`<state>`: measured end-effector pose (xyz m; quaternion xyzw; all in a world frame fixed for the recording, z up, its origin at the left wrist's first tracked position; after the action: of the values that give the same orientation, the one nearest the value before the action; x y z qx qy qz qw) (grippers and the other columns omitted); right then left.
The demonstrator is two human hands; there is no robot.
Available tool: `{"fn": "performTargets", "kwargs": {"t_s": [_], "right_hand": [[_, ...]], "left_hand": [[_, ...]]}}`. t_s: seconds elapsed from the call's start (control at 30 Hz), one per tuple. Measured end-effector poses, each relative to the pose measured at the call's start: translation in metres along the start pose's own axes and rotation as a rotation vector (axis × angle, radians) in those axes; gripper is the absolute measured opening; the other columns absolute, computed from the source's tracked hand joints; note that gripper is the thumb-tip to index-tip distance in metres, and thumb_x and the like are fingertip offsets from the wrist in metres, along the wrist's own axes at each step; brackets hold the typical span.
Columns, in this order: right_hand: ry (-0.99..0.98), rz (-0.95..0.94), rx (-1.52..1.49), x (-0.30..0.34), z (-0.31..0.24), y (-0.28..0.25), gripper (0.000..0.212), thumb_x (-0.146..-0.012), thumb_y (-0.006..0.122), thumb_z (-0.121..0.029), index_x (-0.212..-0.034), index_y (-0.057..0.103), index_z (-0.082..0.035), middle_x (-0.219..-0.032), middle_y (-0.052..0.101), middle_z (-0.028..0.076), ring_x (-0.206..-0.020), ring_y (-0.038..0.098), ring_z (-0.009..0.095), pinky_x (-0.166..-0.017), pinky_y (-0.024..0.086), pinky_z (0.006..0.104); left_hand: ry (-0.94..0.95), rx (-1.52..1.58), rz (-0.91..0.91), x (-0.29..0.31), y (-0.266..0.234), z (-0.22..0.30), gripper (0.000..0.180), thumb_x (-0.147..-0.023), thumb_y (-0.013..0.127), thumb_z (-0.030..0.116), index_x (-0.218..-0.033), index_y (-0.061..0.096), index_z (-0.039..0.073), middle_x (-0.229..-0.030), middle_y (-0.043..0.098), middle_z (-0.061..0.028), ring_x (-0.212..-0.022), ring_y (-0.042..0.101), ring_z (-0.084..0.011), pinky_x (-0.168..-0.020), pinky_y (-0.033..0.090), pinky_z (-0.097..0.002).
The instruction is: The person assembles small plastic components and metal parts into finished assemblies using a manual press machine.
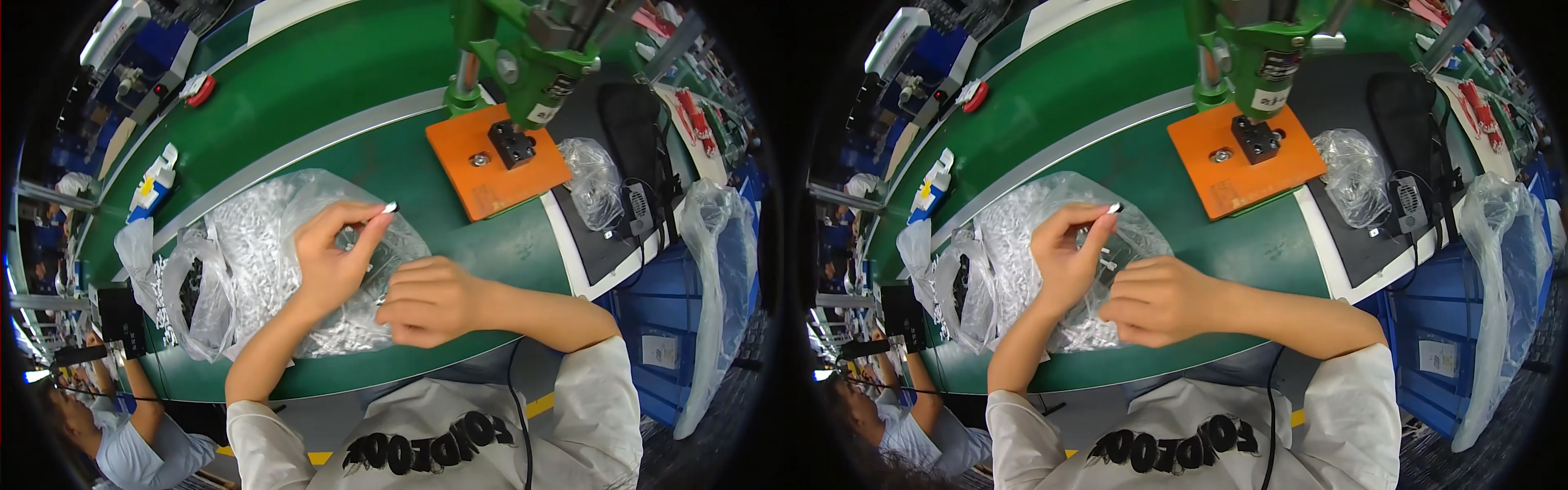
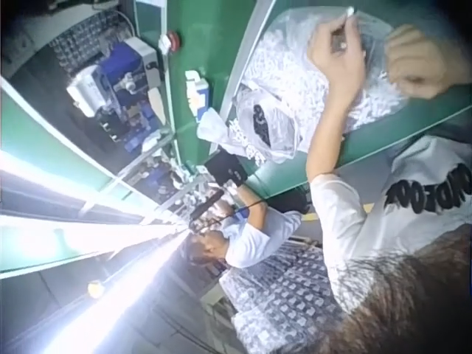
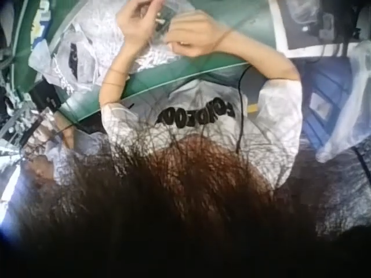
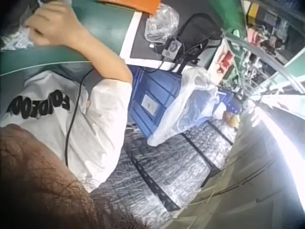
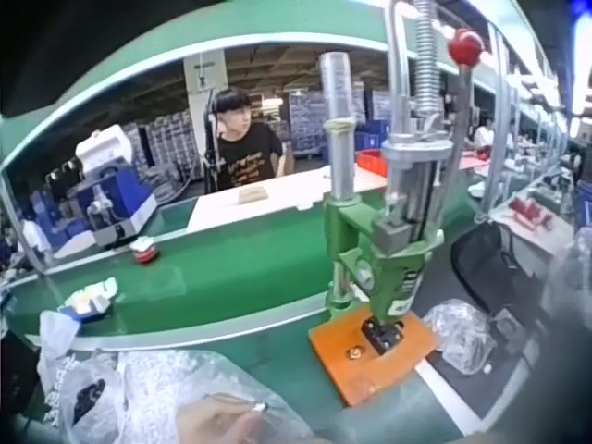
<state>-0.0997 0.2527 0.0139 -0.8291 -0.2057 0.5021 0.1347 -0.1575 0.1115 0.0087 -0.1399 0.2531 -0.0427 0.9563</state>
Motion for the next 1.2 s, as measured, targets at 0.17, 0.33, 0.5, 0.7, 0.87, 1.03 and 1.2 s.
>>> {"fn": "performTargets", "kwargs": {"t_s": [0.17, 0.33, 0.5, 0.7, 0.87, 1.03, 1.2], "right_hand": [[-0.086, 0.031, 0.045, 0.004, -0.004, -0.003, 0.019, -0.069, 0.070, -0.002, -0.086, 0.063, -0.004, -0.070, 0.052, 0.006, -0.060, 0.055, 0.023, -0.056, 0.048, 0.0326], [-0.056, 0.036, 0.086, 0.006, 0.006, 0.001, 0.017, -0.071, 0.071, -0.008, -0.086, 0.062, -0.005, -0.072, 0.054, 0.005, -0.063, 0.056, 0.023, -0.060, 0.049, 0.0337], [-0.015, 0.051, 0.113, 0.007, 0.011, -0.001, 0.017, -0.073, 0.071, -0.012, -0.081, 0.056, -0.007, -0.071, 0.053, 0.004, -0.066, 0.058, 0.023, -0.063, 0.049, 0.0345], [0.007, -0.006, 0.110, 0.008, 0.010, 0.000, 0.019, -0.073, 0.071, -0.014, -0.079, 0.054, -0.008, -0.072, 0.054, 0.005, -0.068, 0.059, 0.022, -0.065, 0.050, 0.0346], [0.018, -0.023, 0.085, 0.013, 0.013, 0.006, 0.018, -0.074, 0.071, -0.015, -0.080, 0.055, -0.007, -0.073, 0.055, 0.005, -0.070, 0.060, 0.022, -0.066, 0.051, 0.0353], [0.013, -0.055, 0.071, 0.011, 0.011, 0.011, 0.019, -0.074, 0.071, -0.013, -0.089, 0.061, -0.006, -0.073, 0.053, 0.005, -0.068, 0.058, 0.023, -0.065, 0.050, 0.0353], [0.022, -0.067, 0.065, 0.013, 0.011, 0.014, 0.017, -0.074, 0.070, -0.011, -0.087, 0.061, -0.006, -0.073, 0.053, 0.005, -0.067, 0.058, 0.023, -0.065, 0.050, 0.0351]], "left_hand": [[0.165, -0.047, -0.147, -0.048, 0.061, 0.023, 0.010, -0.081, 0.077, 0.002, -0.090, 0.073, -0.001, -0.080, 0.072, -0.0085, -0.070, 0.067, -0.0130, -0.063, 0.051, -0.0245], [0.218, -0.027, -0.150, -0.074, 0.113, 0.012, 0.012, -0.081, 0.078, 0.011, -0.086, 0.073, 0.000, -0.071, 0.067, -0.0097, -0.057, 0.060, -0.0154, -0.053, 0.046, -0.0266], [0.182, -0.083, -0.188, -0.082, 0.135, 0.006, 0.011, -0.083, 0.074, 0.008, -0.085, 0.070, -0.002, -0.070, 0.066, -0.0127, -0.055, 0.061, -0.0199, -0.053, 0.048, -0.0289], [0.371, -0.277, -0.321, -0.086, 0.138, 0.016, 0.012, -0.082, 0.068, 0.002, -0.092, 0.067, -0.005, -0.080, 0.066, -0.0165, -0.070, 0.065, -0.0254, -0.062, 0.053, -0.0356], [0.630, -0.585, -0.430, -0.079, 0.138, 0.027, 0.019, -0.078, 0.064, 0.001, -0.096, 0.063, -0.005, -0.083, 0.062, -0.0144, -0.080, 0.063, -0.0254, -0.068, 0.054, -0.0356], [0.878, -0.788, -0.384, -0.076, 0.138, 0.030, 0.020, -0.072, 0.066, 0.004, -0.090, 0.061, -0.003, -0.078, 0.060, -0.0088, -0.075, 0.061, -0.0221, -0.065, 0.054, -0.0322], [1.003, -0.857, -0.381, -0.073, 0.142, 0.026, 0.022, -0.072, 0.065, 0.005, -0.092, 0.062, -0.003, -0.079, 0.060, -0.0074, -0.073, 0.060, -0.0198, -0.061, 0.050, -0.0296]]}}
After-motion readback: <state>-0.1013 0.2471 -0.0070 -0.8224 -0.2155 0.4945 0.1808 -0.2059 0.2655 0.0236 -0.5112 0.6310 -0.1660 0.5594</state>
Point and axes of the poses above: each hand's wrist, its own x-axis away from the middle knuckle, its own y-axis out of the palm, z = x × y, the point moved 4 cm from there along -x, towards the middle knuckle
